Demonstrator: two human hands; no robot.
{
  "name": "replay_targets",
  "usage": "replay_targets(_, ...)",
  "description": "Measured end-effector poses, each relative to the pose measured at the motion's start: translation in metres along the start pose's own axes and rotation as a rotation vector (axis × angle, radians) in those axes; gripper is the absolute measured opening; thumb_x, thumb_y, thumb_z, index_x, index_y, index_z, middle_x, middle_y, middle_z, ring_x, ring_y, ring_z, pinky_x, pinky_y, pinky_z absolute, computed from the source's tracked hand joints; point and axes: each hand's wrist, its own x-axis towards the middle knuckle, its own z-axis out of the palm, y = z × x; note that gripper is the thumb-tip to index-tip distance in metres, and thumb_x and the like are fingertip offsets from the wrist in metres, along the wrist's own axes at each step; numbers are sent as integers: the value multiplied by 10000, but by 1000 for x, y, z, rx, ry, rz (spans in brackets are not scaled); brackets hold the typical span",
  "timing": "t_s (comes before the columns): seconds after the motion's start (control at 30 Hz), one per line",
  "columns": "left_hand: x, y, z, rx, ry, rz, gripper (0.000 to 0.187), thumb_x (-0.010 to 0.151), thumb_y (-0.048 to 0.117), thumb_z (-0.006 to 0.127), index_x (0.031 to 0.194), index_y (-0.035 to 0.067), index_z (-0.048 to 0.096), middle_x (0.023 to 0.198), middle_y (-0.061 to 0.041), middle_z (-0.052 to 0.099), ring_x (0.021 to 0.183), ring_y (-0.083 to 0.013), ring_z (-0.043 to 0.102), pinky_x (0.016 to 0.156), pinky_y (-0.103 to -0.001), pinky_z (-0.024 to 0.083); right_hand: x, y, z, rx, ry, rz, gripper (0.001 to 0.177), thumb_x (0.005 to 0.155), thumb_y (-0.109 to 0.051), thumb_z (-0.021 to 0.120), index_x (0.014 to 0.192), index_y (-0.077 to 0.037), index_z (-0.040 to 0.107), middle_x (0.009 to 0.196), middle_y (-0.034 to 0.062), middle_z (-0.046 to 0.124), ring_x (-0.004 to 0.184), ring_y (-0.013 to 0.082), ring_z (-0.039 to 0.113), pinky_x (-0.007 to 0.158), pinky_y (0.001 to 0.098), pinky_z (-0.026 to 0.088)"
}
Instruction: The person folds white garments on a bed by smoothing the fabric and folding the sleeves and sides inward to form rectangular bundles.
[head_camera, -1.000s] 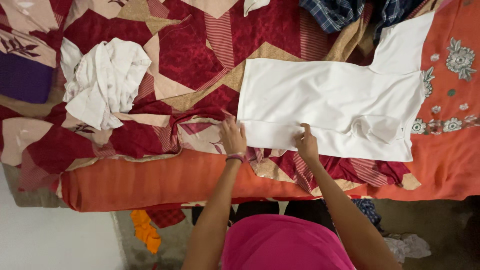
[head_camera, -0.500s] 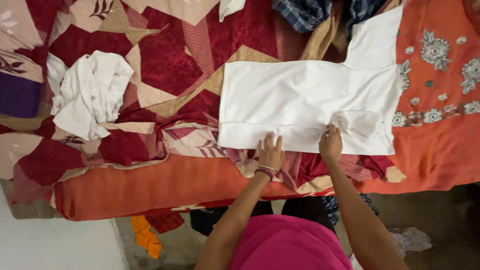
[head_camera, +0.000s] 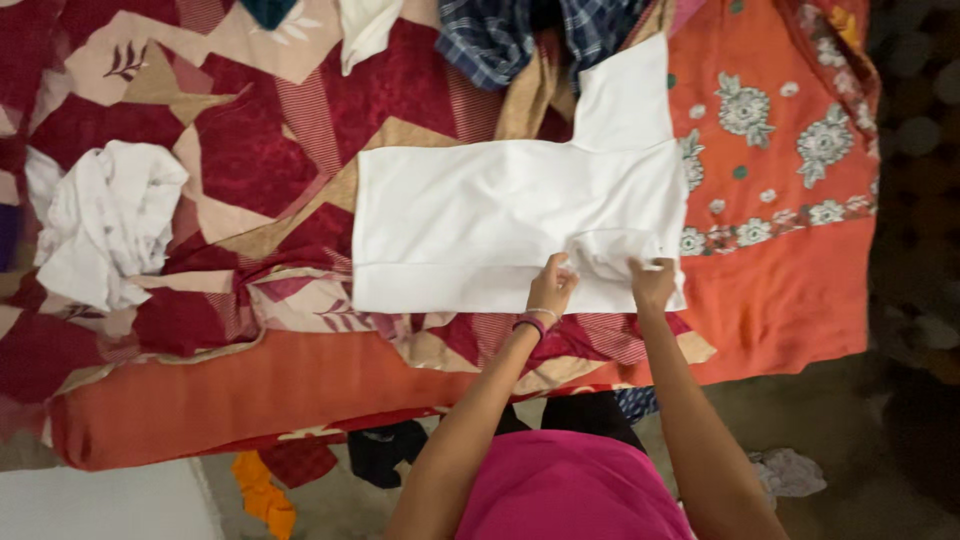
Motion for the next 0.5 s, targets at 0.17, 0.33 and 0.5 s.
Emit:
replay_targets(0.17, 41, -8, 56, -167, 28, -105, 576, 926, 312, 717, 1423, 109, 506, 928, -82, 715, 842, -208, 698, 758, -357, 557, 43, 27, 12, 430, -458, 609, 434, 777, -100, 832, 1080, 17, 545, 970, 172, 682, 720, 274, 726, 562, 407, 667)
replay_targets(0.33, 75, -3, 64, -349, 40, -334, 610, 886, 250, 723, 1432, 117, 489, 922, -78, 672, 782, -208, 655, 692, -343, 540, 79, 15, -1, 645, -597, 716, 275, 883, -82, 770, 966, 88, 571, 911, 172, 629, 726, 310, 697, 623, 435, 651)
replay_targets(0.5, 95, 1, 53, -946, 342, -433, 515, 874, 180, 685, 1349, 156, 489, 1026, -23, 684, 861, -159, 694, 729, -315, 550, 92, -18, -21, 1177, -510, 719, 110, 920, -110, 629, 949, -4, 620, 914, 170, 704, 755, 252, 736, 669, 364, 640)
